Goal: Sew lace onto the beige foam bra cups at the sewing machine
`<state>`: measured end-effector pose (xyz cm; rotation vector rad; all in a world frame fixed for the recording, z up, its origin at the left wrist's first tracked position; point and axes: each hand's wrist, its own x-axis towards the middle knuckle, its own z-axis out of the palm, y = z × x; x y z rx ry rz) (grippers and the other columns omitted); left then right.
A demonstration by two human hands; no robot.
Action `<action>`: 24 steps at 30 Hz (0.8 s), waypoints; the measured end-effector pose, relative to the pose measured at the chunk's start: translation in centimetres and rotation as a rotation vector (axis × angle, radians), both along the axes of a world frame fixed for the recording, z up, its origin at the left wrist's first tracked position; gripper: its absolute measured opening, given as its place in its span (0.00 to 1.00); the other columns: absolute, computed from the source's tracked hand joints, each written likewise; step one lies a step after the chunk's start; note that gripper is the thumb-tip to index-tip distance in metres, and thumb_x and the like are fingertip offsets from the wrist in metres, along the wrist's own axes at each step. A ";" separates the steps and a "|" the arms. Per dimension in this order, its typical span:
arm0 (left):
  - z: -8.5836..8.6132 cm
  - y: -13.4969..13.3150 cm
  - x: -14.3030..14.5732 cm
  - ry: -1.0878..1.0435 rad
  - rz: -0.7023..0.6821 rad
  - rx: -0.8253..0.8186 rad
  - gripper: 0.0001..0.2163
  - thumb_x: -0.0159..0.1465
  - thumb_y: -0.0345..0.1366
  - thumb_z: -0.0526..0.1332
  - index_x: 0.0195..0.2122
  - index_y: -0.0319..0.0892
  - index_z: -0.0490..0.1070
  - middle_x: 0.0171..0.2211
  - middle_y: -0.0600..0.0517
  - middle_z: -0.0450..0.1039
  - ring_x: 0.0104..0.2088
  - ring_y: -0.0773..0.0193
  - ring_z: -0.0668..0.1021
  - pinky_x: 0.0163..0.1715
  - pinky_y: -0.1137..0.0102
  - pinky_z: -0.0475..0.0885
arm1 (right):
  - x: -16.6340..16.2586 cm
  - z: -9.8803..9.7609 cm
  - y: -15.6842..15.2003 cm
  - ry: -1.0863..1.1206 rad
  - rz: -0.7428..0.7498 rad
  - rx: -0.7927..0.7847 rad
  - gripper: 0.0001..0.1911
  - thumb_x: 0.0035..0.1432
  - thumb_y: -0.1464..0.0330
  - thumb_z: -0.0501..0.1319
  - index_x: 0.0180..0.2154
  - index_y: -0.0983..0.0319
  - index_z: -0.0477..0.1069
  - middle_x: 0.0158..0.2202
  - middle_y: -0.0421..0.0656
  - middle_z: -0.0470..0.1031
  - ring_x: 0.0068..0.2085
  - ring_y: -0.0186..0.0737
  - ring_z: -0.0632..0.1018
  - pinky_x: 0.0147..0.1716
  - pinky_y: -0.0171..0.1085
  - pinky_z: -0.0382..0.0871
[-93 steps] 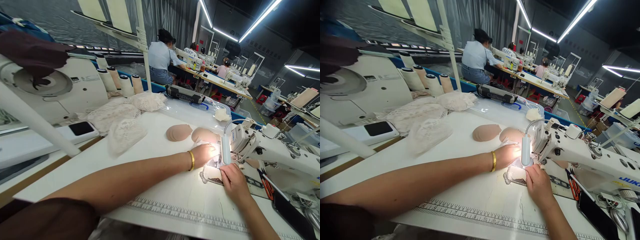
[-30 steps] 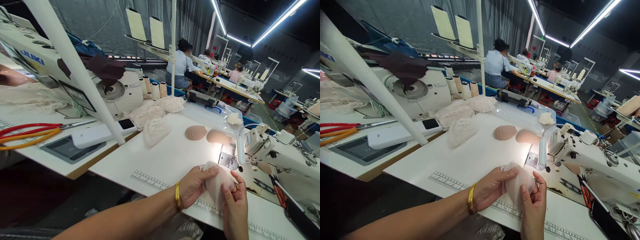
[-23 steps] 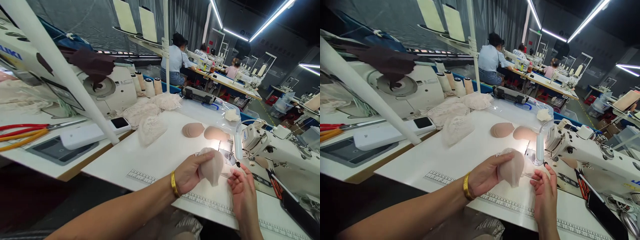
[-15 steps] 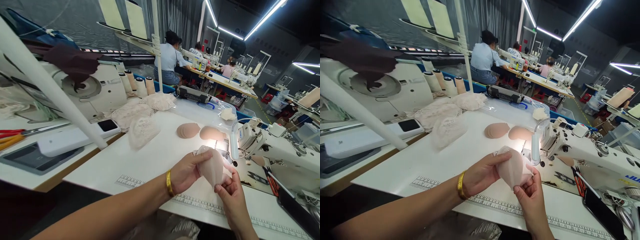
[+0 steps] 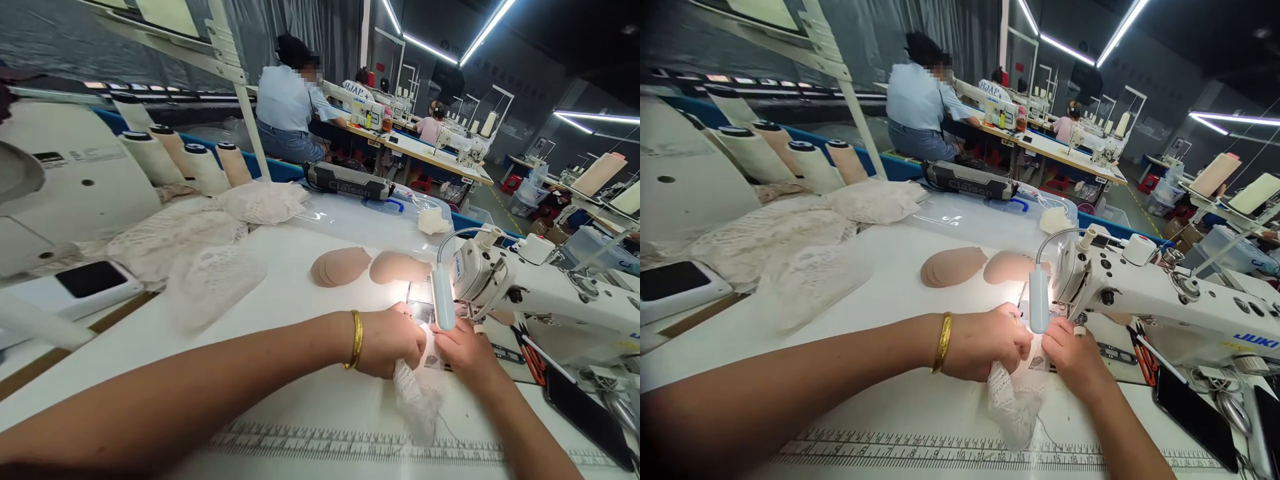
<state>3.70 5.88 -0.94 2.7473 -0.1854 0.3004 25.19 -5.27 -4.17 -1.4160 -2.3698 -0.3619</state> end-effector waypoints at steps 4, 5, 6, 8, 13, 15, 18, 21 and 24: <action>0.0 0.0 0.0 0.028 0.031 0.046 0.13 0.44 0.18 0.61 0.24 0.44 0.74 0.35 0.54 0.79 0.30 0.64 0.72 0.48 0.58 0.58 | 0.1 0.2 -0.9 0.073 0.067 -0.054 0.19 0.61 0.82 0.51 0.41 0.58 0.75 0.41 0.43 0.81 0.40 0.40 0.74 0.32 0.35 0.63; 0.0 -0.2 0.0 0.031 0.038 0.055 0.13 0.44 0.18 0.60 0.24 0.44 0.74 0.35 0.53 0.79 0.30 0.64 0.72 0.48 0.58 0.58 | 0.1 0.3 -1.0 0.078 0.061 -0.062 0.18 0.61 0.82 0.51 0.42 0.58 0.75 0.40 0.43 0.80 0.40 0.41 0.74 0.32 0.35 0.63; 0.0 -0.2 0.0 0.031 0.044 0.060 0.14 0.43 0.18 0.60 0.25 0.44 0.74 0.35 0.53 0.79 0.30 0.63 0.72 0.48 0.58 0.58 | 0.1 0.4 -1.0 0.086 0.046 -0.064 0.18 0.61 0.82 0.52 0.41 0.58 0.75 0.38 0.43 0.80 0.40 0.41 0.74 0.32 0.35 0.63; -0.1 -0.3 0.0 0.017 0.047 0.060 0.14 0.42 0.18 0.59 0.24 0.44 0.73 0.34 0.54 0.79 0.30 0.63 0.72 0.47 0.58 0.58 | 0.0 0.4 -0.9 0.105 0.014 -0.068 0.18 0.61 0.81 0.52 0.42 0.58 0.75 0.36 0.43 0.79 0.40 0.41 0.75 0.31 0.35 0.63; -0.5 -0.1 0.2 -0.066 0.040 0.029 0.12 0.41 0.18 0.59 0.23 0.42 0.71 0.32 0.56 0.78 0.28 0.65 0.71 0.44 0.59 0.57 | 0.3 0.0 -0.6 0.117 -0.053 -0.085 0.17 0.60 0.80 0.53 0.39 0.57 0.75 0.44 0.44 0.80 0.41 0.41 0.75 0.33 0.36 0.65; -0.5 0.0 0.3 -0.106 0.040 0.016 0.11 0.42 0.19 0.60 0.23 0.42 0.70 0.31 0.56 0.78 0.27 0.66 0.71 0.44 0.59 0.57 | 0.4 -0.2 -0.6 0.108 -0.077 -0.085 0.17 0.60 0.80 0.52 0.39 0.57 0.75 0.45 0.43 0.80 0.42 0.42 0.76 0.33 0.36 0.66; -0.7 0.0 0.5 -0.142 0.048 0.008 0.10 0.43 0.19 0.60 0.22 0.42 0.70 0.30 0.56 0.77 0.28 0.65 0.72 0.45 0.59 0.57 | 0.6 -0.4 -0.6 0.088 -0.101 -0.079 0.19 0.61 0.79 0.52 0.43 0.55 0.76 0.46 0.43 0.80 0.43 0.42 0.76 0.34 0.35 0.67; -0.9 0.0 0.7 -0.157 0.048 0.004 0.12 0.43 0.20 0.60 0.24 0.44 0.73 0.31 0.56 0.78 0.29 0.64 0.73 0.45 0.59 0.57 | 0.7 -0.4 -0.6 0.080 -0.115 -0.079 0.20 0.61 0.79 0.52 0.45 0.55 0.75 0.46 0.42 0.80 0.43 0.42 0.76 0.38 0.36 0.68; -1.0 0.0 0.7 -0.142 0.047 0.013 0.13 0.43 0.19 0.61 0.25 0.44 0.74 0.32 0.56 0.78 0.29 0.64 0.73 0.43 0.59 0.55 | 0.7 -0.4 -0.7 0.081 -0.114 -0.085 0.19 0.61 0.79 0.52 0.45 0.55 0.75 0.48 0.42 0.79 0.43 0.42 0.76 0.38 0.36 0.68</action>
